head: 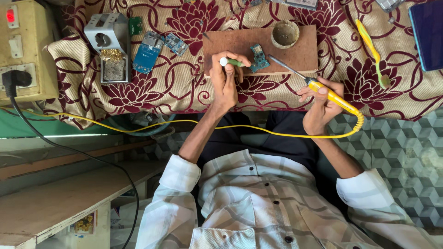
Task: The person uses a soldering iron and solder wire to attach components to a small blue circuit board. They repeatedly heat joints and apply solder while holding the board steady with a tool. The work continues on the same board throughout the clip.
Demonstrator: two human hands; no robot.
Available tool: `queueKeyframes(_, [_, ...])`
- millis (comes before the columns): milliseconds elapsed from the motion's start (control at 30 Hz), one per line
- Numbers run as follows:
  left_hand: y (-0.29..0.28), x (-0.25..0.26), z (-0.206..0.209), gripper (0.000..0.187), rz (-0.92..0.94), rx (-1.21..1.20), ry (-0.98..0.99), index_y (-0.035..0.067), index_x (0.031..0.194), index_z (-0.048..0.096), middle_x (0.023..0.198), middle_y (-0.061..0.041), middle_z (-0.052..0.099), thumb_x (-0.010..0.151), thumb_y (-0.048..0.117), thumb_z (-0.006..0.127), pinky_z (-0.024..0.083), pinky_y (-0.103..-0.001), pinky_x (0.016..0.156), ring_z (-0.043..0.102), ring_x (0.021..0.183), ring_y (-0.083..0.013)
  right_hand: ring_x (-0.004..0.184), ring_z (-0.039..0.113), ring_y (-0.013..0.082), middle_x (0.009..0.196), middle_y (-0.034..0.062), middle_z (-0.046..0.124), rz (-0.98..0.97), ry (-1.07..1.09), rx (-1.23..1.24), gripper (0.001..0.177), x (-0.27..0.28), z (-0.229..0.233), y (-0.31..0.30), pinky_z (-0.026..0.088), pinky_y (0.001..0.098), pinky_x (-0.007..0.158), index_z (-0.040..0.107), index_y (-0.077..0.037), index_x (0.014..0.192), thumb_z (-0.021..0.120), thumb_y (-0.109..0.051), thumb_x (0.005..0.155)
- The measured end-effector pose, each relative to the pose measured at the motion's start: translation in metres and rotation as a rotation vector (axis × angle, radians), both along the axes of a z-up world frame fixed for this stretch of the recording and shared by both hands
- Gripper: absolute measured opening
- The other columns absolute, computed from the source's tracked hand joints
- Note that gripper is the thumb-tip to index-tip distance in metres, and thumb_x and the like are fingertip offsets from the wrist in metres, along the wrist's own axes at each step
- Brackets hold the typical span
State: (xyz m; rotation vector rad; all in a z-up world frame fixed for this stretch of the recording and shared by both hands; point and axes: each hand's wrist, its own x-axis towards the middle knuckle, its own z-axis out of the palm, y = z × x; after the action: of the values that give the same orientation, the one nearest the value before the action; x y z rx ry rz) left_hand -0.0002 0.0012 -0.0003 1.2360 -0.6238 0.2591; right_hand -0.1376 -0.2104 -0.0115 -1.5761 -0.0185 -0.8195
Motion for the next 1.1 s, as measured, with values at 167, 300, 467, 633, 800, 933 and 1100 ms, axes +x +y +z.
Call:
queueKeyframes(167, [-0.002,0.001,0.000,0.034,0.060,0.032,-0.014,0.003,0.118,0.046,0.099,-0.013,0.073,0.116,0.036,0.037,0.045,-0.025,0.054,0.054,0.058,-0.0104,0.072,0.067,0.0190,0.089,0.0200,0.068,-0.013,0.068,-0.035,0.030,-0.003,0.005,0.001,0.053,0.0259,0.068,0.045,0.005,0.126,0.045,-0.024,0.120])
queueKeyframes(300, [-0.001,0.000,0.000,0.034,0.094,0.042,-0.034,0.003,0.119,0.046,0.100,-0.013,0.073,0.116,0.036,0.037,0.046,-0.026,0.055,0.056,0.060,-0.0113,0.072,0.067,0.0189,0.091,0.0191,0.066,-0.023,0.071,-0.022,0.028,-0.006,0.005,0.007,0.054,0.0261,0.063,0.046,0.005,0.123,0.048,-0.023,0.119])
queueKeyframes(467, [-0.001,-0.002,0.000,0.034,0.119,0.056,-0.045,0.004,0.120,0.046,0.101,-0.013,0.073,0.116,0.037,0.037,0.046,-0.026,0.055,0.056,0.061,-0.0112,0.075,0.068,0.0202,0.091,0.0181,0.066,0.004,0.044,0.012,0.032,-0.009,0.000,0.010,0.055,0.0266,0.063,0.046,0.005,0.127,0.050,-0.026,0.118])
queueKeyframes(633, [-0.001,-0.001,-0.002,0.036,0.097,0.026,-0.013,0.004,0.120,0.046,0.099,-0.013,0.073,0.116,0.038,0.037,0.045,-0.026,0.055,0.055,0.059,-0.0110,0.077,0.067,0.0211,0.095,0.0202,0.065,0.051,-0.016,0.027,0.039,-0.006,-0.004,0.009,0.055,0.0273,0.067,0.045,0.004,0.132,0.053,-0.031,0.117])
queueKeyframes(800, [-0.004,0.002,-0.004,0.034,0.099,0.035,-0.046,0.004,0.120,0.046,0.098,-0.012,0.072,0.117,0.036,0.036,0.045,-0.025,0.055,0.054,0.059,-0.0105,0.084,0.070,0.0240,0.093,0.0204,0.067,0.047,-0.006,0.054,0.039,-0.003,-0.006,0.008,0.056,0.0276,0.067,0.044,0.005,0.131,0.054,-0.030,0.116])
queueKeyframes(933, [-0.002,0.000,-0.004,0.031,0.080,0.012,-0.010,0.005,0.123,0.044,0.097,-0.011,0.069,0.117,0.034,0.034,0.038,-0.023,0.053,0.045,0.057,-0.0068,0.080,0.068,0.0250,0.097,0.0233,0.066,0.093,-0.015,-0.010,0.038,0.003,-0.004,0.005,0.057,0.0307,0.075,0.044,0.006,0.134,0.056,-0.025,0.117])
queueKeyframes(1100, [-0.002,-0.002,-0.003,0.030,0.123,0.011,-0.013,0.004,0.126,0.044,0.095,-0.009,0.068,0.118,0.032,0.034,0.035,-0.023,0.054,0.041,0.057,-0.0067,0.075,0.067,0.0238,0.084,0.0189,0.065,0.071,-0.014,0.031,0.033,0.009,-0.001,-0.001,0.058,0.0325,0.082,0.044,0.004,0.132,0.052,-0.026,0.122])
